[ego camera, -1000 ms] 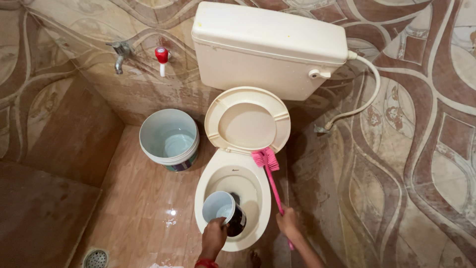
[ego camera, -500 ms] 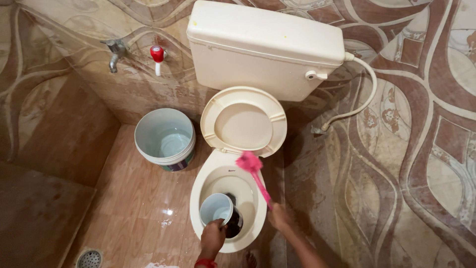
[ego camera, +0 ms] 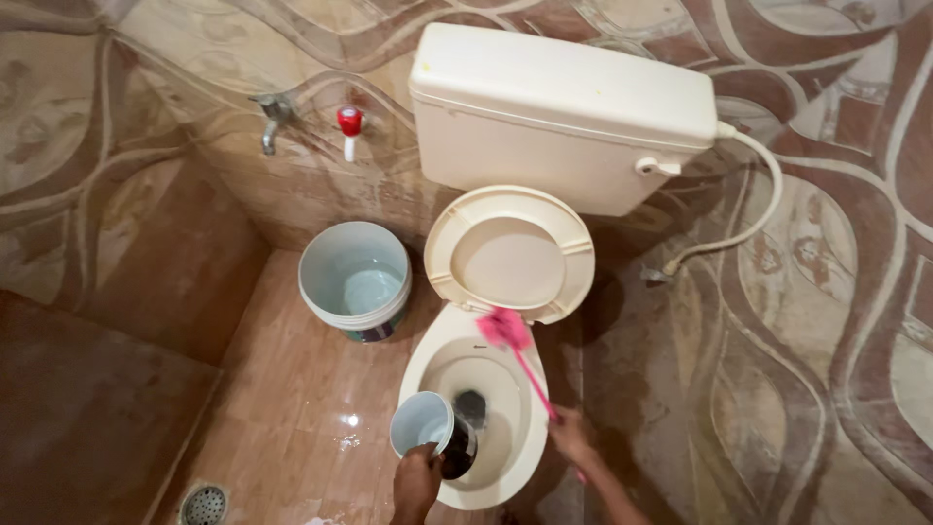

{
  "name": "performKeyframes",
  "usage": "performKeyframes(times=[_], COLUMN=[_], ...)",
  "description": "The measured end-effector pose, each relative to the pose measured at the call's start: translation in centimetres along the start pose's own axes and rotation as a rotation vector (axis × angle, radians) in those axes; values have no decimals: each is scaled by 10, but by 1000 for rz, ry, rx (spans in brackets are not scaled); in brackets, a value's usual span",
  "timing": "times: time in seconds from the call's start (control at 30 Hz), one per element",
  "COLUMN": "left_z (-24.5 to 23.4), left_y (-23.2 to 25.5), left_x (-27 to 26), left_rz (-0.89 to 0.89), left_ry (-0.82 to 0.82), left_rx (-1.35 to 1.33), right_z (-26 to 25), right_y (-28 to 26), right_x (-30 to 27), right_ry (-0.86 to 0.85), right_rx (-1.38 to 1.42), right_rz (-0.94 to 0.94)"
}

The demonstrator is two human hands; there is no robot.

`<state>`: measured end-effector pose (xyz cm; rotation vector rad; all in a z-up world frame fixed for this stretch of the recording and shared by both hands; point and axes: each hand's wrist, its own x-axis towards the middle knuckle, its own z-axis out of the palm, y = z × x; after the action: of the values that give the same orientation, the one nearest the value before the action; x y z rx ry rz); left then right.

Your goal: The person cleans the interior of a toilet bowl using a pink long-handled brush and rinses it with water poured from a blue mug.

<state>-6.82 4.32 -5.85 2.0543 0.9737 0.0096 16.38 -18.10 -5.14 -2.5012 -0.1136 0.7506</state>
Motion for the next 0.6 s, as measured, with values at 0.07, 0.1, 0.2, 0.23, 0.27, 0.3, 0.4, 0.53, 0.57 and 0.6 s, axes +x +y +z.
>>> performKeyframes(times=[0.07,0.1,0.2,0.23,0.27,0.3,0.4,0.53,0.57,0.6], left_z=[0,1,-2,-3,-3,-6,-12,-22,-20,-20], left_y=[-13,-18,-32,-34,-34,-35,-42,-51,-50,-50], left_x=[5,9,11,12,13,14,13,9,7,6], left_rz=[6,18,55,54,11,-31,-15,54,45,36], left_ry=[84,165,166,171,164,157,148,173,179,184], left_rx=[-38,-79,-50,-49,-60,-71,-94,-72,-77,-82], right_z=[-5,-5,14,24,34,46,67,77,74,69], right_y=[9,8,-19,-35,-54,-77,-139,-146,-133,-120], right_x=[-12,-15,-14,-10,-6,-2,4,-2,-2,-2], right_ry=[-53,-61,-120,-143,-160,-158,-123,-149,-122,-160], right_rx=[82,108,233,273,289,279,210,237,258,345], right_rz=[98,123,144,132,105,58,-62,-14,-13,35])
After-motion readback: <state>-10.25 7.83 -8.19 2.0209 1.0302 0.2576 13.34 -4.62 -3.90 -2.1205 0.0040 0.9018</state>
